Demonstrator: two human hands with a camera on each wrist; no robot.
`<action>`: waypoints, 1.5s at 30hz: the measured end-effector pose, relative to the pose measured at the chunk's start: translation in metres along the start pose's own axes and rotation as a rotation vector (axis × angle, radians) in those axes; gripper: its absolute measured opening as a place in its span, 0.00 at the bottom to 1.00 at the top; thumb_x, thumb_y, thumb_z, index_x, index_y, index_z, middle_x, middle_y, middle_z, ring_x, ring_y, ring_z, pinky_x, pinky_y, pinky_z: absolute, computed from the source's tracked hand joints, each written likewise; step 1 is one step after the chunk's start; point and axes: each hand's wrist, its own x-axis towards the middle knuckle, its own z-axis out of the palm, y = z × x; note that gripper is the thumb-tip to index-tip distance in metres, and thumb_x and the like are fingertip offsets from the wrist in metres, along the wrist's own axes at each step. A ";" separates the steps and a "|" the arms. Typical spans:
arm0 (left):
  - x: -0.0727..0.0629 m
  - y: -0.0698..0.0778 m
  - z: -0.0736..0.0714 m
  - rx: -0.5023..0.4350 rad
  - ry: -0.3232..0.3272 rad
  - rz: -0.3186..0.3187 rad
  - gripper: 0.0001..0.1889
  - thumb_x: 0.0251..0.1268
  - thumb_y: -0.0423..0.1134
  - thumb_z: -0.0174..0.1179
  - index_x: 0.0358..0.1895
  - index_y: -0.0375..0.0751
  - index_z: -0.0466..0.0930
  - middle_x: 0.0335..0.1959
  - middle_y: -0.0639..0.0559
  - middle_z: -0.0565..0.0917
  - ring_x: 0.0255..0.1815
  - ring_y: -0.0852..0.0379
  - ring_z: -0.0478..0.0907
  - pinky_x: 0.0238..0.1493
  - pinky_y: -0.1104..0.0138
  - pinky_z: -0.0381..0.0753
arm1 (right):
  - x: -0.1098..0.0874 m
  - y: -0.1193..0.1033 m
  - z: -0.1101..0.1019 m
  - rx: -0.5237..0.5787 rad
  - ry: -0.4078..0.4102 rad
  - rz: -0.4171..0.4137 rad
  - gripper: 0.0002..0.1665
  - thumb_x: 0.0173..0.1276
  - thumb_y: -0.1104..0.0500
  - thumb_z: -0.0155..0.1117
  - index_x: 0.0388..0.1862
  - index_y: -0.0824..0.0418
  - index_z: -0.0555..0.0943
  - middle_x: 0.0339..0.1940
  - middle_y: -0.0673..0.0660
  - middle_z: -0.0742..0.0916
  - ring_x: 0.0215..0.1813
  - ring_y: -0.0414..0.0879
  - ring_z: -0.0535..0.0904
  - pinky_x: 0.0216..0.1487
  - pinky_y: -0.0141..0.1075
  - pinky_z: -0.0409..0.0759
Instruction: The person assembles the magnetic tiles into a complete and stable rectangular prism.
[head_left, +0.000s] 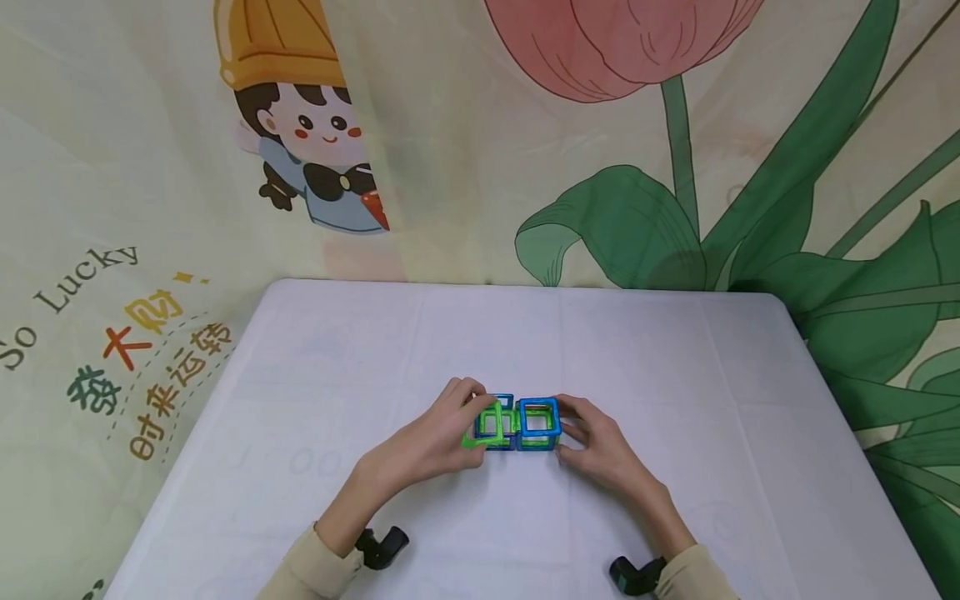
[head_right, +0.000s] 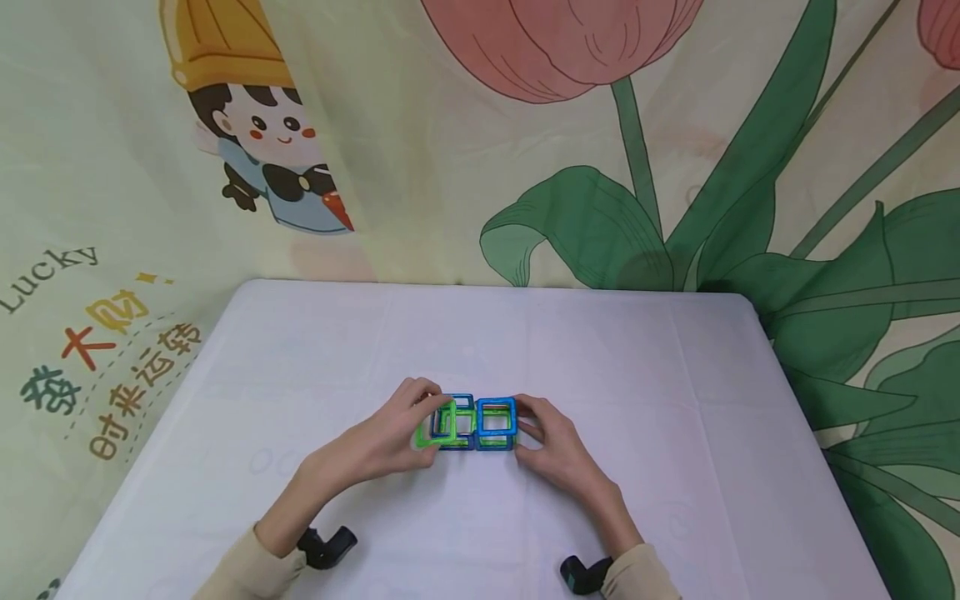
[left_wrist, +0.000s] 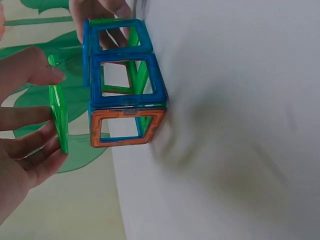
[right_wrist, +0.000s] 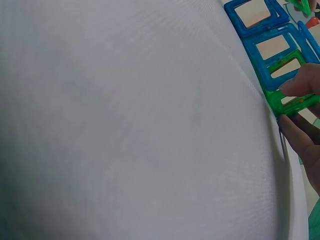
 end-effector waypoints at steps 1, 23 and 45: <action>0.003 0.000 0.000 -0.011 -0.006 -0.001 0.32 0.58 0.36 0.72 0.66 0.34 0.74 0.59 0.46 0.71 0.59 0.53 0.66 0.56 0.62 0.80 | 0.000 0.000 0.000 -0.002 -0.001 0.000 0.47 0.58 0.73 0.74 0.76 0.60 0.68 0.70 0.61 0.78 0.72 0.58 0.76 0.63 0.38 0.80; 0.028 -0.006 0.004 -0.018 -0.088 -0.027 0.30 0.58 0.35 0.72 0.65 0.34 0.77 0.57 0.44 0.72 0.58 0.50 0.65 0.55 0.60 0.79 | 0.003 -0.001 0.002 -0.001 0.005 -0.012 0.47 0.57 0.73 0.74 0.76 0.60 0.68 0.70 0.60 0.78 0.72 0.58 0.76 0.63 0.38 0.80; 0.026 -0.014 0.014 -0.133 -0.085 -0.138 0.32 0.60 0.37 0.74 0.68 0.34 0.75 0.62 0.45 0.71 0.62 0.49 0.64 0.61 0.56 0.79 | 0.000 -0.001 0.002 0.000 0.013 0.013 0.48 0.57 0.74 0.74 0.76 0.59 0.68 0.70 0.60 0.78 0.72 0.58 0.76 0.64 0.38 0.80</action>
